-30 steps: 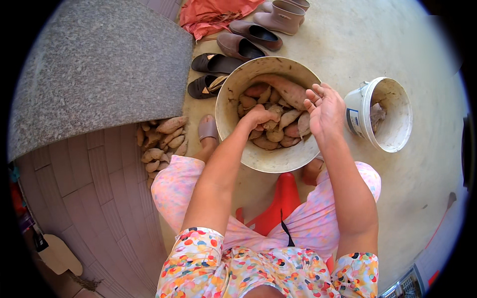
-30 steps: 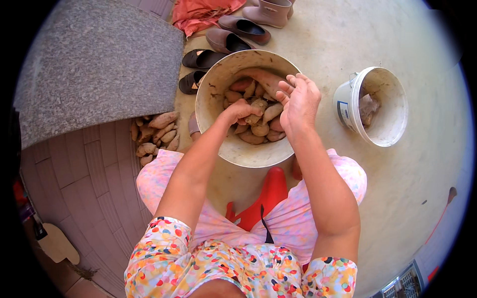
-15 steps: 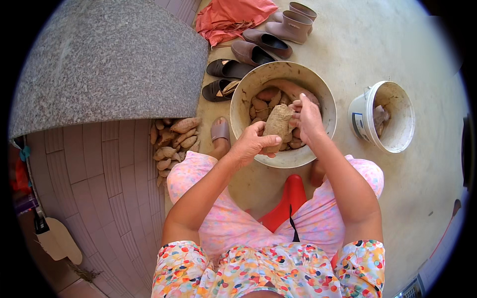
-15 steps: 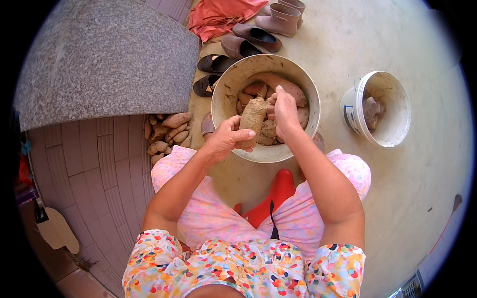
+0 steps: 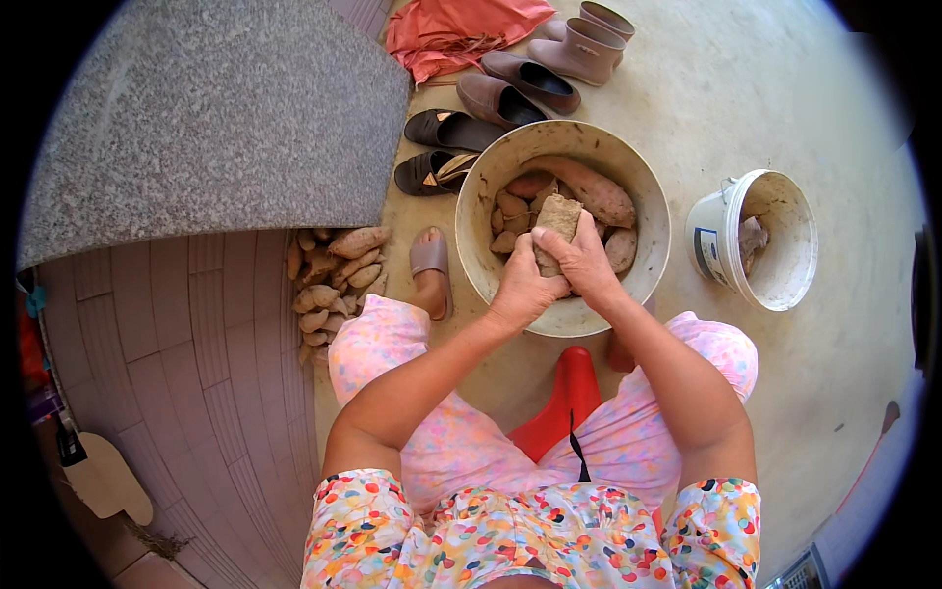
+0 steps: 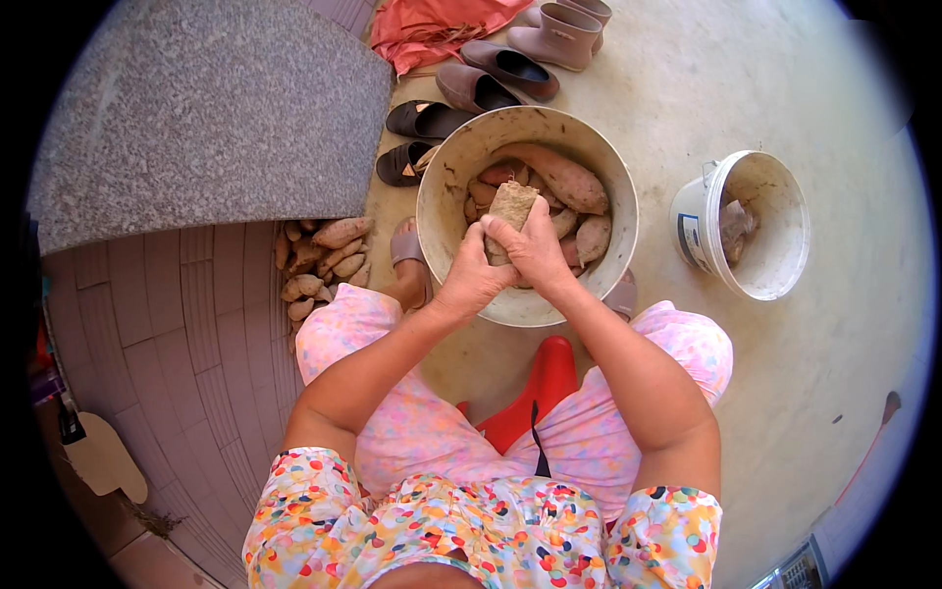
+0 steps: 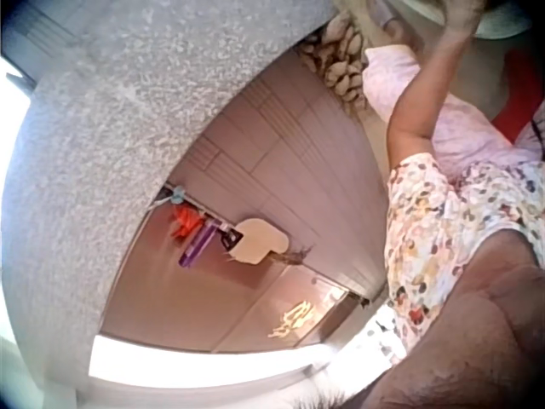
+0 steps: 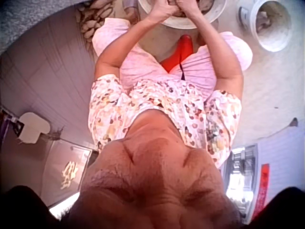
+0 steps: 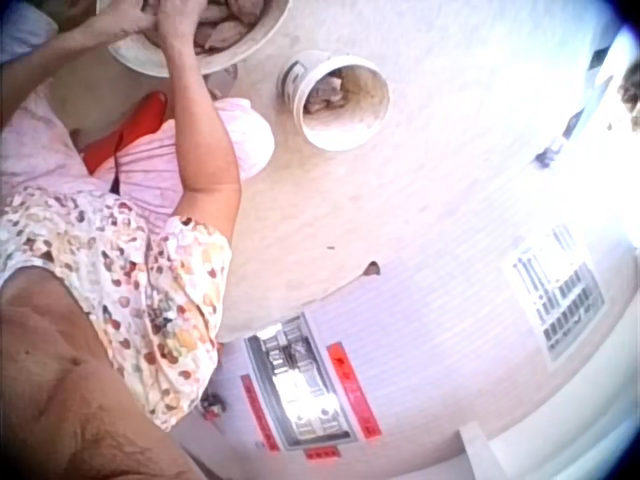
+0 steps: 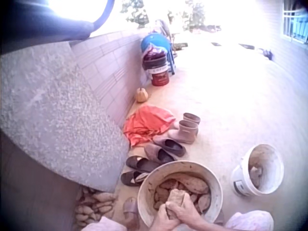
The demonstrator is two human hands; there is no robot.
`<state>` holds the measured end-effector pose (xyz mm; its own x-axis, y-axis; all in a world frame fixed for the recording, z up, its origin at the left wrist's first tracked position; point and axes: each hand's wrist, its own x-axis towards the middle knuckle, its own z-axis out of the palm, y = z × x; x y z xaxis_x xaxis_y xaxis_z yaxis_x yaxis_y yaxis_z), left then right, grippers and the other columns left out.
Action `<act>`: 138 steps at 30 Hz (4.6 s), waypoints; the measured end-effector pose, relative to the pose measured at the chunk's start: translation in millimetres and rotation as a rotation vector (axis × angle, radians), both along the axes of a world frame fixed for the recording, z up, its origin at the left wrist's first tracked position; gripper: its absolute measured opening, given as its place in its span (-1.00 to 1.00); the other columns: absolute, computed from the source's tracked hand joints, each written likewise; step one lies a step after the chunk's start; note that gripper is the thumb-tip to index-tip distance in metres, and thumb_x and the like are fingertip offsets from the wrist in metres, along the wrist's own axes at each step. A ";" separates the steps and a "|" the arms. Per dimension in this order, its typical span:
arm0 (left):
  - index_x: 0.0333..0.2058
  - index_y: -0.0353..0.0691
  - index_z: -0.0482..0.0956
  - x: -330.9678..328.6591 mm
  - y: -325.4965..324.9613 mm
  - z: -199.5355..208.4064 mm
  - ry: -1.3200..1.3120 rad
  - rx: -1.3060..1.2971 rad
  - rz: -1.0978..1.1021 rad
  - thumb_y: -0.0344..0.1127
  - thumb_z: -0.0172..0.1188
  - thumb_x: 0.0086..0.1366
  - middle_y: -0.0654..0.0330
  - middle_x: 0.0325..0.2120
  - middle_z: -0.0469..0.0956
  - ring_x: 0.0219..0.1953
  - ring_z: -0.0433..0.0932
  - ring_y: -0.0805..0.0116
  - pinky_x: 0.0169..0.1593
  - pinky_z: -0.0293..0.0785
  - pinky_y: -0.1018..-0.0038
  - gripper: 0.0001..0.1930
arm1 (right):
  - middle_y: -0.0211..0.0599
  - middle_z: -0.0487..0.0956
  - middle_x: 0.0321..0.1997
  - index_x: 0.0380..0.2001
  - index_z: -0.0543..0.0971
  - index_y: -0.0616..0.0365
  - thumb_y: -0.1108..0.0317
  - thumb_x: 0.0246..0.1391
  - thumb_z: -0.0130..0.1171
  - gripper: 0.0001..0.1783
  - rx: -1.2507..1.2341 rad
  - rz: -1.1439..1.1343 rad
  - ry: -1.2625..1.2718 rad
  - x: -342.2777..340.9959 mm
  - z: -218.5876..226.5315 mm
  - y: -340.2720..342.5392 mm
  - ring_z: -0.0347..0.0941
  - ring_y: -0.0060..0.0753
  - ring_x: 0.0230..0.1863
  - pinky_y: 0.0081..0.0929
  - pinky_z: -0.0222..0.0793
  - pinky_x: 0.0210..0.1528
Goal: The person sits on a small red stool and peels sweet potatoes by hand, removing the skin and placing the peeled vegetables on the floor. The person handles the potatoes one at a time from a white bucket.
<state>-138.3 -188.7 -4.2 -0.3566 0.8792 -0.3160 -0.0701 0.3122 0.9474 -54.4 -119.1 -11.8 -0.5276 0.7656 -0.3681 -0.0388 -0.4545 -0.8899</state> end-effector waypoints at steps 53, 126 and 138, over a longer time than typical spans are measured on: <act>-0.29 -0.40 0.44 -60.9 51.7 -46.2 0.505 -0.443 -0.654 -0.24 0.21 -0.05 0.02 -0.48 0.51 -0.55 0.51 0.21 -0.49 0.41 0.39 -0.61 | 0.06 0.50 -0.15 -0.21 0.41 0.36 0.11 -0.04 0.03 -0.52 0.173 0.484 -1.125 9.6 -20.6 6.6 0.44 -0.04 -0.09 -0.20 0.34 -0.07; -0.32 -0.36 0.37 -9.6 -1.5 21.2 0.608 -0.106 -0.134 -0.37 0.24 -0.24 0.02 -0.51 0.44 -0.45 0.47 0.08 -0.36 0.42 0.28 -0.57 | -0.31 0.45 -0.26 -0.22 0.40 0.17 0.18 0.04 0.04 -0.68 -0.199 -0.326 0.152 4.2 -2.1 37.0 0.38 -0.45 -0.22 -0.40 0.35 -0.12; -0.27 -0.31 0.34 -15.2 -3.8 16.6 0.869 0.001 -0.124 -0.40 0.24 -0.26 -0.03 -0.37 0.36 -0.35 0.41 -0.11 -0.32 0.37 0.17 -0.53 | -0.33 0.46 -0.34 -0.30 0.44 0.26 0.22 -0.03 0.04 -0.68 -0.224 -0.398 0.253 6.3 10.6 37.9 0.36 -0.53 -0.30 -0.56 0.30 -0.21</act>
<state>-153.5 -192.5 12.4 -0.3721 0.9279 0.0238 0.7107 0.2683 0.6503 -48.1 -81.2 -1.2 -0.3051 0.8420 -0.4449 -0.4485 -0.5391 -0.7129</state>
